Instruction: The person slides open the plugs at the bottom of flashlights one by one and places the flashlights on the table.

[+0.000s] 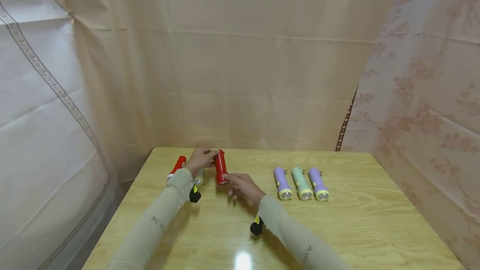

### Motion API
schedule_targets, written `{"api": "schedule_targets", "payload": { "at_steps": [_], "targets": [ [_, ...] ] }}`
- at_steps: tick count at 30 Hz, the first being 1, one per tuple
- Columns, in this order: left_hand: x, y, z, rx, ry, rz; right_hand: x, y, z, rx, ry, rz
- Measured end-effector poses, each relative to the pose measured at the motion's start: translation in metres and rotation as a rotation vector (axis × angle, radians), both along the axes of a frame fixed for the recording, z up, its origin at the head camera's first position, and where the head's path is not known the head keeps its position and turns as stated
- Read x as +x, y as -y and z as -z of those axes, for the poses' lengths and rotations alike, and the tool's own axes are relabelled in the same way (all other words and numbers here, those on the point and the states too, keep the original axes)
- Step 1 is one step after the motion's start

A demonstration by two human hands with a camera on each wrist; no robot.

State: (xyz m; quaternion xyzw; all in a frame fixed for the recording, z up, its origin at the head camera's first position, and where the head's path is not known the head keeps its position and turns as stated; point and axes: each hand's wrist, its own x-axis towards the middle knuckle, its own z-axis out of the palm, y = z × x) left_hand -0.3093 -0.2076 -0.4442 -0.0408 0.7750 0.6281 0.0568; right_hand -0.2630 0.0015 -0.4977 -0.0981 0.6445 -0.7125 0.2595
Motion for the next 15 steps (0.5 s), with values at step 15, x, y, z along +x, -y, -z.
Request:
{"api": "schedule_targets", "payload": {
  "at_steps": [15],
  "targets": [
    [0.014, -0.002, -0.004, -0.061, 0.003, 0.014, 0.006, -0.01, 0.001, 0.137, -0.089, 0.019]
  ]
}}
